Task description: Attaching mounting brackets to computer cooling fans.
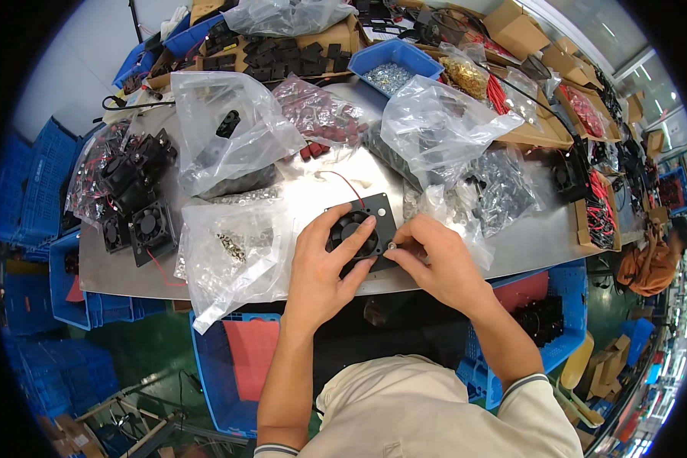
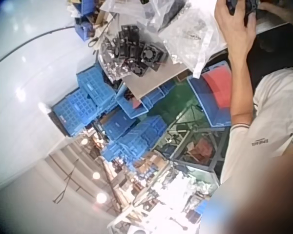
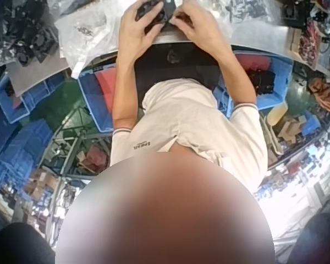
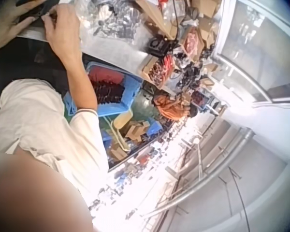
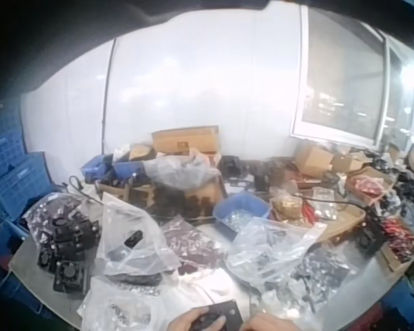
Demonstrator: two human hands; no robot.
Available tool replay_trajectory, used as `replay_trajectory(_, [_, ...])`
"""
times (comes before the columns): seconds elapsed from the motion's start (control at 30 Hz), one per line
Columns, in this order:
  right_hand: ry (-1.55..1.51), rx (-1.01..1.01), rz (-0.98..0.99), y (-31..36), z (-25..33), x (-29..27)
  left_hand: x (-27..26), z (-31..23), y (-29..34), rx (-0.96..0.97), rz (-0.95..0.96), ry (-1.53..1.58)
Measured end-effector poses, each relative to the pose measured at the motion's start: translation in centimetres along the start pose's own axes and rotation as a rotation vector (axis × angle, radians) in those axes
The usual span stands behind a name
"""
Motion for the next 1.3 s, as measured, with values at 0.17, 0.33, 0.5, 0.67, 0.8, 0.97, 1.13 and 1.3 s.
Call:
replay_trajectory(0.17, [-0.01, -0.031, -0.023, 0.2, 0.3, 0.0, -0.1, 0.0, 0.1, -0.002, -0.001, 0.0])
replay_trajectory(0.33, [0.038, -0.113, -0.017, 0.4, 0.0, 0.0, 0.0, 0.0, 0.0, -0.005, -0.002, 0.001])
replay_trajectory(0.5, [0.021, -0.076, -0.016, 0.4, 0.0, 0.1, 0.1, 0.1, 0.0, 0.003, 0.002, -0.004])
replay_trajectory(0.67, [0.224, -0.225, -0.026, 0.2, 1.8, 0.4, 0.0, 0.2, 0.2, -0.012, -0.005, -0.015])
replay_trajectory(0.8, [0.419, -0.328, -0.01, 0.7, 2.6, 0.6, 0.1, 0.1, 0.1, -0.003, 0.0, -0.004])
replay_trajectory(0.97, [0.446, -0.481, -0.022, 0.9, 3.0, 0.8, 0.1, 0.2, 0.1, -0.01, -0.002, -0.001])
replay_trajectory(1.13, [0.004, -0.343, -0.017, 1.0, 2.0, -0.7, 0.0, 0.3, 0.2, -0.016, -0.001, 0.009])
replay_trajectory(1.3, [-0.402, 0.037, -0.058, 0.6, -1.1, -1.6, 0.1, 0.3, 0.2, -0.023, -0.004, 0.008])
Point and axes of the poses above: each hand's wrist, its own y-axis away from the middle knuckle, its own x-axis out of the palm, z = x × y, the point moved 7 cm from there along -y, towards the middle knuckle, and after that the axes turned 3 degrees about z, right-handed, at the moved point
